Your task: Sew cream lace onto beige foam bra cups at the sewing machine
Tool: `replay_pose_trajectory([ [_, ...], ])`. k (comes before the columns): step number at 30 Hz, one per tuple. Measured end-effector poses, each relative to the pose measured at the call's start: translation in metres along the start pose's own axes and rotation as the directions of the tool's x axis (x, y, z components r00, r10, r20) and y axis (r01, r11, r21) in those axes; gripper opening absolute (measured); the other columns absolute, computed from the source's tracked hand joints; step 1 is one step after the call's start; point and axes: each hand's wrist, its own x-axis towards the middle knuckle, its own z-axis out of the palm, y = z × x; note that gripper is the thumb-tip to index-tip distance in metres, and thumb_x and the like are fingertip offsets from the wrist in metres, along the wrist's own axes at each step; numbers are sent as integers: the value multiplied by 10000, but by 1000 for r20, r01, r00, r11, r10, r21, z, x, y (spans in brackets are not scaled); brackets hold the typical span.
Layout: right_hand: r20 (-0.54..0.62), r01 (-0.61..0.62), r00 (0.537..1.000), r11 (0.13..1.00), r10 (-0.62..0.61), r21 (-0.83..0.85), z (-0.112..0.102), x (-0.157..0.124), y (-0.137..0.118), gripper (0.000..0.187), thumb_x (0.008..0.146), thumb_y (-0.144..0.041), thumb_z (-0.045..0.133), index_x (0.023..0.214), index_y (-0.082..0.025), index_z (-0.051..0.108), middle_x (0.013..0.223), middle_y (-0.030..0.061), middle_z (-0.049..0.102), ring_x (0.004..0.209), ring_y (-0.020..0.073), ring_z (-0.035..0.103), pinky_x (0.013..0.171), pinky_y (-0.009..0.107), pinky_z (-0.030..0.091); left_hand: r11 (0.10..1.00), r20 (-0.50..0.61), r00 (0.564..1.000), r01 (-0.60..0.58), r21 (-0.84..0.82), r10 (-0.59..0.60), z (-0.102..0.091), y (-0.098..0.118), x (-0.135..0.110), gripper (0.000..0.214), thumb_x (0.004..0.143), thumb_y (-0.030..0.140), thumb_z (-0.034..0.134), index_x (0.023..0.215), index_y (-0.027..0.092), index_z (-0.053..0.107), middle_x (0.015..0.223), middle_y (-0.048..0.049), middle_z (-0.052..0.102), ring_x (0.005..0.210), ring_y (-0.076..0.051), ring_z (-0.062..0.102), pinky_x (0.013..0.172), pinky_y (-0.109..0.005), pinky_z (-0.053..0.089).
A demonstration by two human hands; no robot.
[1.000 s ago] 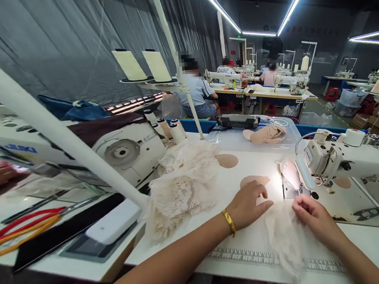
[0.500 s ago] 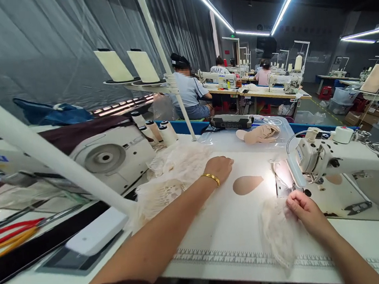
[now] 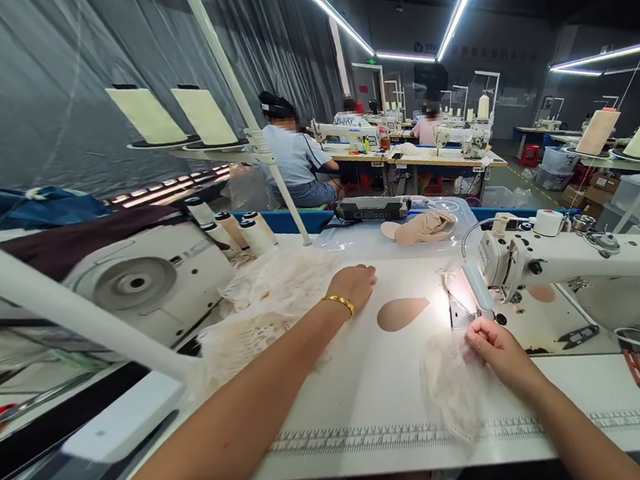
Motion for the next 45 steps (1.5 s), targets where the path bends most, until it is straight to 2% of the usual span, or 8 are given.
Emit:
replay_pose_trajectory([
  [13, 4, -26, 1000, 999, 26, 20, 1, -1, -5, 442, 932, -662, 595, 819, -237, 549, 744, 10, 669, 725, 206, 615, 652, 318, 441, 933, -306, 935, 64, -355, -181, -28, 21, -44, 229, 913, 291, 487, 996, 191, 675, 1061, -96, 761, 986, -256, 702, 843, -336, 542],
  [18, -10, -50, 999, 996, 50, 68, -1, -2, -1, 593, 938, -793, 453, 907, -220, 601, 787, 36, 685, 718, 212, 638, 646, 326, 453, 376, -138, 981, -78, -924, -136, -17, 76, -99, 184, 777, 349, 632, 891, 209, 595, 805, -7, 691, 732, -180, 676, 626, -276, 578],
  [21, 8, -32, 999, 997, 32, 67, -2, -4, -1, 623, 927, -817, 440, 921, -217, 607, 769, 25, 672, 681, 195, 606, 663, 326, 457, 269, -66, 995, -42, -962, -80, -1, 102, -121, 156, 757, 325, 643, 818, 213, 554, 737, 15, 627, 695, -165, 645, 607, -277, 572],
  [29, 101, 148, 987, 951, -124, -271, 8, -25, -36, 240, 983, -451, 611, 875, -237, 631, 726, -23, 586, 694, 169, 540, 654, 285, 420, 328, -189, 916, -312, -892, 355, -24, 110, -119, 544, 789, 424, 755, 1266, 247, 564, 1340, -101, 605, 1249, -271, 563, 1097, -474, 471],
  [36, 105, 281, 959, 847, -262, -452, -6, -47, -65, 187, 1018, -347, 557, 882, -246, 634, 755, 0, 640, 682, 174, 571, 624, 283, 431, 288, 201, 599, -51, -956, 775, -23, 101, -100, 342, 748, 472, 766, 932, 204, 661, 716, 41, 596, 606, -120, 513, 530, -212, 402],
  [40, -51, 320, 901, 742, -430, -589, -12, -47, -61, 194, 1031, -342, 528, 910, -255, 651, 790, 33, 695, 657, 189, 609, 589, 306, 473, 410, 206, 716, -122, -904, 667, -21, 85, -103, 397, 824, 532, 680, 649, 194, 568, 553, 52, 450, 499, -105, 414, 465, -219, 291],
  [43, -63, 437, 750, 565, -658, -700, -4, -37, -50, 176, 1042, -247, 498, 1030, -271, 673, 892, 72, 761, 734, 216, 684, 642, 352, 537, 645, -167, 874, -454, -615, 457, -27, 75, -101, 339, 905, 401, 579, 631, 202, 549, 568, 24, 487, 539, -138, 453, 538, -256, 328],
  [45, 26, 515, 637, 400, -771, -758, 1, -27, -40, 237, 1035, -159, 489, 1126, -283, 671, 1039, 96, 787, 831, 230, 719, 695, 381, 555, 777, -442, 806, -548, -309, 392, -27, 67, -97, 259, 951, 325, 511, 746, 218, 630, 662, -12, 596, 618, -177, 526, 631, -297, 386],
])
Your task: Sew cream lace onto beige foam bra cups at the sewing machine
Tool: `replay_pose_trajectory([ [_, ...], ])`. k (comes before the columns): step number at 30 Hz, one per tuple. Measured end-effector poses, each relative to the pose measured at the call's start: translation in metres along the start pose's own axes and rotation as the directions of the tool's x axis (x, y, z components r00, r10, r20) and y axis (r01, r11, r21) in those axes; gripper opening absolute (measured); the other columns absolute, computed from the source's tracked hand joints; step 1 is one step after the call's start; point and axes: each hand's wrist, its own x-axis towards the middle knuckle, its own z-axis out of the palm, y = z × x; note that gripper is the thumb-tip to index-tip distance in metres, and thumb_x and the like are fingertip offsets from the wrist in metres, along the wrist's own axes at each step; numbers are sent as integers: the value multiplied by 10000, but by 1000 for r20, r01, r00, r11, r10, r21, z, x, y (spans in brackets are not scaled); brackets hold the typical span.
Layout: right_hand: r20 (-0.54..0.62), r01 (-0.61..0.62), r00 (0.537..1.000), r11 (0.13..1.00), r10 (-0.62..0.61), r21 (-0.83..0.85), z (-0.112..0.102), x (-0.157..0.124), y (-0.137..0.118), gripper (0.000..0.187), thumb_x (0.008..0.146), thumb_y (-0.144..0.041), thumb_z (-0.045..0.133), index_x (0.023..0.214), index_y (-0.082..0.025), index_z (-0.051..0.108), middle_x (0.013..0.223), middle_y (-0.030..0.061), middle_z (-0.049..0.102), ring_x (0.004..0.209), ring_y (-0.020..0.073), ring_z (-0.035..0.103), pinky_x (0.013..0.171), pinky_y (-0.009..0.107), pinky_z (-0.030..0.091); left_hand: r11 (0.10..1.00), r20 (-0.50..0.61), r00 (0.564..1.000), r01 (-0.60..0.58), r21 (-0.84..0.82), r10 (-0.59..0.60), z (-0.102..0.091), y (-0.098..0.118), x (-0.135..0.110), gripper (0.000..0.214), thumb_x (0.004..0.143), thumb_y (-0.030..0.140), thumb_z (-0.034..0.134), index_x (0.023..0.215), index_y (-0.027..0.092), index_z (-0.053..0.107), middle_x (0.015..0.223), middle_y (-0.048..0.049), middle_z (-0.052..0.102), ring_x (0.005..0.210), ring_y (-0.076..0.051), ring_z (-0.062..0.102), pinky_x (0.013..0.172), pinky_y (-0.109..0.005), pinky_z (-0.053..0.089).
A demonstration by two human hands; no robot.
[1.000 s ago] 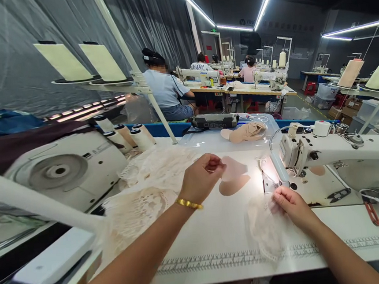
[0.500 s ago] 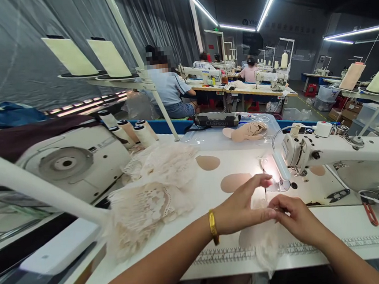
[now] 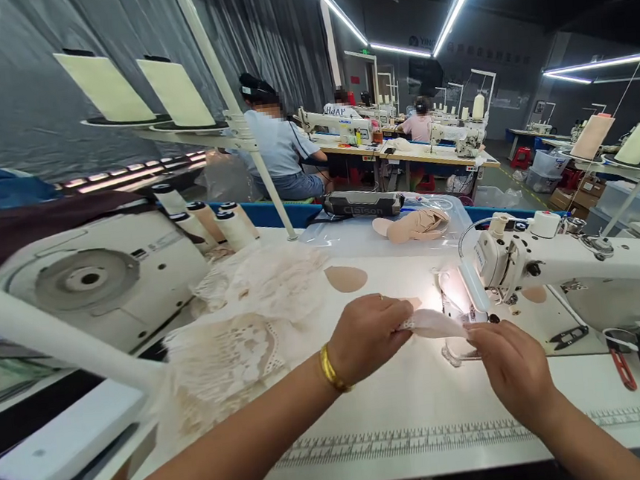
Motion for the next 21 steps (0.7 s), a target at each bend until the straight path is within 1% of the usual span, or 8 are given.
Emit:
replay_pose_trajectory([
  [2, 45, 159, 987, 984, -156, -74, 11, -2, 10, 292, 1028, -104, 491, 1176, -285, 666, 1159, 109, 779, 872, 228, 721, 719, 388, 544, 972, -73, 990, -102, 214, 120, 0, -9, -3, 270, 1006, 308, 455, 856, 228, 665, 770, -46, 666, 694, -207, 570, 706, -337, 412],
  [4, 173, 294, 947, 946, -270, -134, 17, -6, 21, 298, 1025, -74, 492, 1164, -266, 673, 1158, 114, 780, 827, 214, 705, 694, 370, 514, 939, -5, 976, -208, 275, 217, 4, -15, -8, 306, 1020, 436, 504, 863, 218, 651, 796, -56, 673, 712, -221, 576, 722, -355, 414],
  [7, 360, 461, 852, 870, -379, -177, 19, -14, 37, 303, 1010, -31, 474, 1092, -230, 688, 1092, 105, 786, 751, 193, 668, 650, 346, 483, 937, 70, 950, -311, 160, 304, 15, -13, -14, 414, 923, 615, 649, 863, 206, 624, 775, -35, 642, 710, -221, 560, 740, -363, 423],
  [9, 416, 515, 811, 840, -413, -171, 18, -17, 44, 309, 1007, -22, 463, 1063, -224, 690, 1074, 97, 782, 756, 190, 659, 659, 341, 488, 941, 59, 945, -325, 91, 321, 27, -3, -11, 254, 993, 428, 615, 877, 203, 618, 813, -32, 645, 750, -215, 563, 774, -359, 426],
  [12, 448, 504, 802, 850, -395, -153, 16, -18, 54, 293, 1025, -51, 460, 1071, -232, 686, 1008, 77, 775, 785, 195, 658, 685, 335, 495, 924, 112, 923, -376, 72, 367, 51, 15, 4, 156, 946, 81, 522, 893, 194, 614, 927, -47, 676, 820, -210, 582, 767, -344, 424],
  [16, 455, 372, 845, 920, -280, -126, 12, -18, 68, 296, 1037, -70, 437, 1149, -233, 657, 1055, 74, 762, 908, 220, 657, 733, 340, 507, 901, 259, 900, -400, 168, 351, 84, 26, 22, 150, 908, 163, 613, 761, 184, 591, 783, -51, 631, 693, -211, 553, 630, -356, 378],
  [19, 451, 254, 874, 961, -179, -110, 5, -21, 73, 343, 1018, -56, 442, 1218, -260, 631, 1137, 71, 726, 982, 231, 623, 761, 341, 500, 899, 215, 915, -385, 210, 342, 94, 25, 23, 228, 926, 205, 614, 703, 182, 573, 778, -52, 609, 724, -216, 558, 649, -361, 381],
  [21, 473, 216, 870, 971, -142, -106, 0, -22, 73, 377, 995, -46, 457, 1232, -281, 630, 1037, 51, 697, 896, 214, 590, 721, 321, 476, 892, 163, 910, -409, 193, 382, 94, 25, 21, 238, 934, 181, 592, 699, 183, 561, 804, -46, 611, 766, -213, 564, 700, -364, 400],
])
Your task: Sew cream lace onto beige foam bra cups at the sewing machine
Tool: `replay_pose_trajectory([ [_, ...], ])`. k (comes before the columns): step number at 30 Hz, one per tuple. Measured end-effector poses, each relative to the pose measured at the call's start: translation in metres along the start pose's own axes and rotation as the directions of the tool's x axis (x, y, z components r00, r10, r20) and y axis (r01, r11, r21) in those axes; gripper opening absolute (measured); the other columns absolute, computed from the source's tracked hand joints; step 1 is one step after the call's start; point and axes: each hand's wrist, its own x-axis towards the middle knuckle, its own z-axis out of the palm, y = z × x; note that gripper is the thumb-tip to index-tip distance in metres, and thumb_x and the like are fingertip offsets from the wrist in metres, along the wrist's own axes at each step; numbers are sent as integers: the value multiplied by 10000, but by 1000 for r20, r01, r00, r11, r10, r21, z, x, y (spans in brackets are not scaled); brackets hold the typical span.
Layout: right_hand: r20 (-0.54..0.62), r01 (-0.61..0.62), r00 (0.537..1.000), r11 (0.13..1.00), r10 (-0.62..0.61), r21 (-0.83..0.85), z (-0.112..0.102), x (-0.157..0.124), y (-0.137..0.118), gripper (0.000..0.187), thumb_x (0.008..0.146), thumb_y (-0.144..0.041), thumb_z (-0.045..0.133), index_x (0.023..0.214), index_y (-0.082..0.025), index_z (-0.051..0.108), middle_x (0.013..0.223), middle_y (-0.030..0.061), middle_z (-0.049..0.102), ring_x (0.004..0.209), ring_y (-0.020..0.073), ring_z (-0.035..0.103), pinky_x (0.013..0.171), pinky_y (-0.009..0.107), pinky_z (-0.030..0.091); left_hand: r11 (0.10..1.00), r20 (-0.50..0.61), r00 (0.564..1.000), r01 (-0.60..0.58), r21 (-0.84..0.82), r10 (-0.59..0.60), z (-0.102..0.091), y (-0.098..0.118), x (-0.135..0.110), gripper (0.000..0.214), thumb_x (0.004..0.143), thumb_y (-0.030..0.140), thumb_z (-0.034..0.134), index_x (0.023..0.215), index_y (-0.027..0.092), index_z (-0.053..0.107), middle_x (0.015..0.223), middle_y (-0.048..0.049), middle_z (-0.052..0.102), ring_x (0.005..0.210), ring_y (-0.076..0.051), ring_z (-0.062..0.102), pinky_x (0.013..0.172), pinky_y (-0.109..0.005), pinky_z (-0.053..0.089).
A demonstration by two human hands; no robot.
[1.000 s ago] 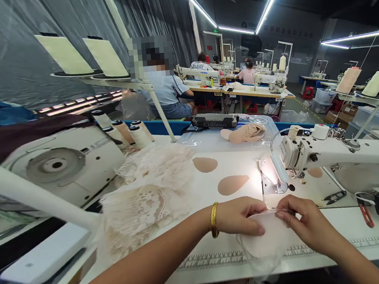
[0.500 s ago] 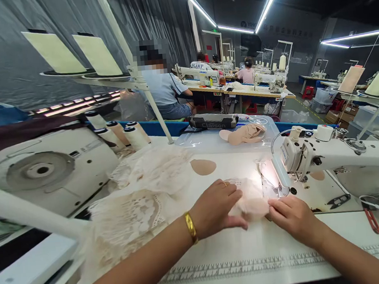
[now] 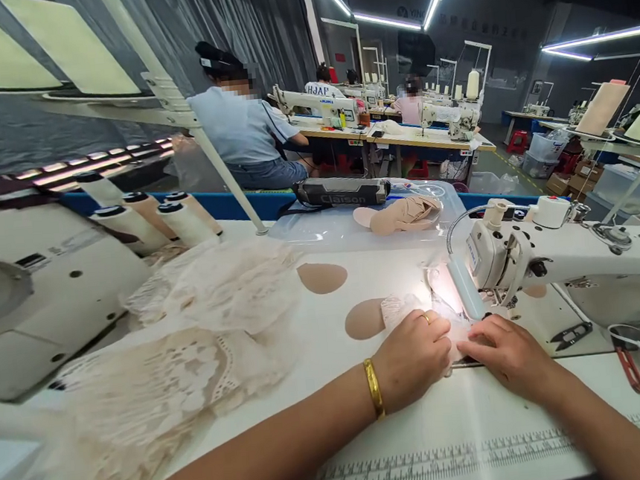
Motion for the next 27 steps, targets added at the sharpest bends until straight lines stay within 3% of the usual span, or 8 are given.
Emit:
replay_pose_trajectory([
  [4, 50, 0, 999, 998, -3, 55, -7, -2, 0, 390, 954, -12, 463, 1180, -267, 652, 887, 19, 622, 787, 184, 519, 654, 285, 409, 998, -68, 996, -55, 8, 56, 3, 2, -2, 244, 904, 113, 561, 678, 192, 518, 716, -9, 553, 657, -186, 480, 681, -355, 386],
  [11, 100, -46, 994, 998, 41, 44, -12, 0, 4, 303, 942, -12, 447, 997, -220, 661, 845, 25, 603, 774, 184, 479, 625, 284, 345, 999, -108, 994, -1, 32, 4, 15, 7, 1, 217, 908, 99, 520, 711, 188, 530, 722, -14, 526, 646, -181, 423, 707, -355, 387],
  [16, 65, -32, 998, 992, 24, 119, -13, 1, 1, 331, 953, -34, 453, 1152, -220, 642, 876, 33, 616, 784, 184, 485, 660, 280, 370, 999, -170, 985, 18, 34, -12, 17, 10, 5, 250, 927, 97, 497, 696, 187, 526, 715, -15, 518, 647, -180, 416, 719, -365, 384],
  [27, 119, -70, 991, 993, 59, 91, -14, -1, 4, 298, 923, -29, 464, 1041, -218, 662, 878, 35, 598, 783, 188, 485, 667, 288, 366, 999, -167, 985, 30, -13, -32, 17, 14, 6, 253, 970, 130, 483, 729, 185, 535, 724, -9, 536, 648, -172, 448, 726, -354, 375],
])
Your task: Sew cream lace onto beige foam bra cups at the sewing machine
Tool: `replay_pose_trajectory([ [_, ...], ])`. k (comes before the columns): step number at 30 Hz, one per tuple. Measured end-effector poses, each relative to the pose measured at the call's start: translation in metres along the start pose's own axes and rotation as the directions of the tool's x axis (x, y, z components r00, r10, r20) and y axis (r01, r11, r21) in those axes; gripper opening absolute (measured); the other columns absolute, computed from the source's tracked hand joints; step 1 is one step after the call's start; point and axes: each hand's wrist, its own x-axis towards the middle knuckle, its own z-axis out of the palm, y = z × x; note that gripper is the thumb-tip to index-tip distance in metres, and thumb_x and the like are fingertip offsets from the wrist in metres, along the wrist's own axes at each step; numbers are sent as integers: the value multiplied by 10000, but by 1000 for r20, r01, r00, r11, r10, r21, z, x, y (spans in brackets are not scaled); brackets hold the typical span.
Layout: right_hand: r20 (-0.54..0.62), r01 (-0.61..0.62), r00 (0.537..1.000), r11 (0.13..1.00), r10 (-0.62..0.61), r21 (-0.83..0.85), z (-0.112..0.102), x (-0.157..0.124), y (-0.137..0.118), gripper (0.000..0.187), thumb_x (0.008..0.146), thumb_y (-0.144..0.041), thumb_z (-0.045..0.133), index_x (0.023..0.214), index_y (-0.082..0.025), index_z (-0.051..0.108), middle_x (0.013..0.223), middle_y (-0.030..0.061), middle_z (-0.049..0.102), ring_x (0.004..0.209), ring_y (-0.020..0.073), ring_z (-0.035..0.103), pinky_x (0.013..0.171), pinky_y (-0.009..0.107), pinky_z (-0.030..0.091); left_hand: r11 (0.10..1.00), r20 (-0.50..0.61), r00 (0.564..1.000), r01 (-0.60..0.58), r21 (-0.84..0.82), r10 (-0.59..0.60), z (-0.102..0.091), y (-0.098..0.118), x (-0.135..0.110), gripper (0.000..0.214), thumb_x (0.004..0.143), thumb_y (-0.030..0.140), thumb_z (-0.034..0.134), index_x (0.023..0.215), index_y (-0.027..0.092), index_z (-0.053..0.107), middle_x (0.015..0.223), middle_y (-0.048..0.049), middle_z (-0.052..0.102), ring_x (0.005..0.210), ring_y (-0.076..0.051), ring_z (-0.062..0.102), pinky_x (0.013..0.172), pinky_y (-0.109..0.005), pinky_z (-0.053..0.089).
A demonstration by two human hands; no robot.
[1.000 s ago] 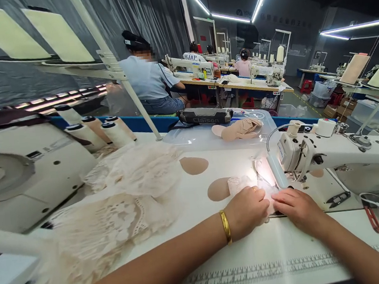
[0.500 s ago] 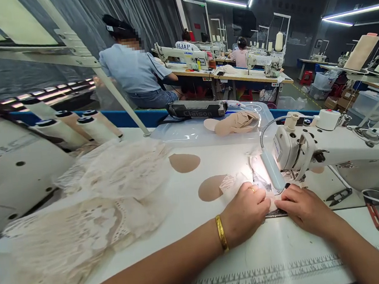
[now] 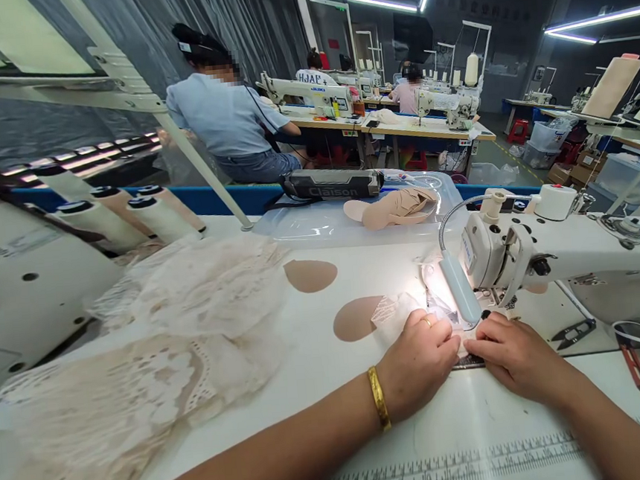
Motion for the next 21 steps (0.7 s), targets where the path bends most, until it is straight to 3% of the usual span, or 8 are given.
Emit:
replay_pose_trajectory([
  [11, 12, -31, 999, 999, 31, 35, 4, -1, 0, 331, 918, -40, 473, 1138, -236, 625, 911, 38, 623, 812, 206, 529, 669, 302, 390, 988, -56, 996, 60, -144, -69, 18, -5, -7, 118, 933, 198, 533, 850, 193, 617, 873, -41, 675, 721, -202, 538, 797, -416, 424],
  [16, -13, -69, 998, 998, 69, -11, 14, 0, 2, 349, 919, -52, 499, 1199, -225, 614, 927, 47, 626, 821, 216, 554, 640, 304, 394, 985, 58, 998, 28, -172, -19, 15, -18, -3, 134, 955, 254, 548, 882, 192, 641, 900, -40, 693, 773, -208, 588, 819, -403, 425],
  [21, -75, -106, 992, 993, 103, -45, 21, 1, 5, 366, 924, -65, 510, 1237, -224, 614, 931, 49, 623, 811, 217, 563, 599, 297, 391, 982, 96, 993, -46, -184, 65, 13, -37, 8, 153, 977, 307, 570, 989, 214, 691, 965, -37, 716, 890, -209, 627, 896, -393, 416],
])
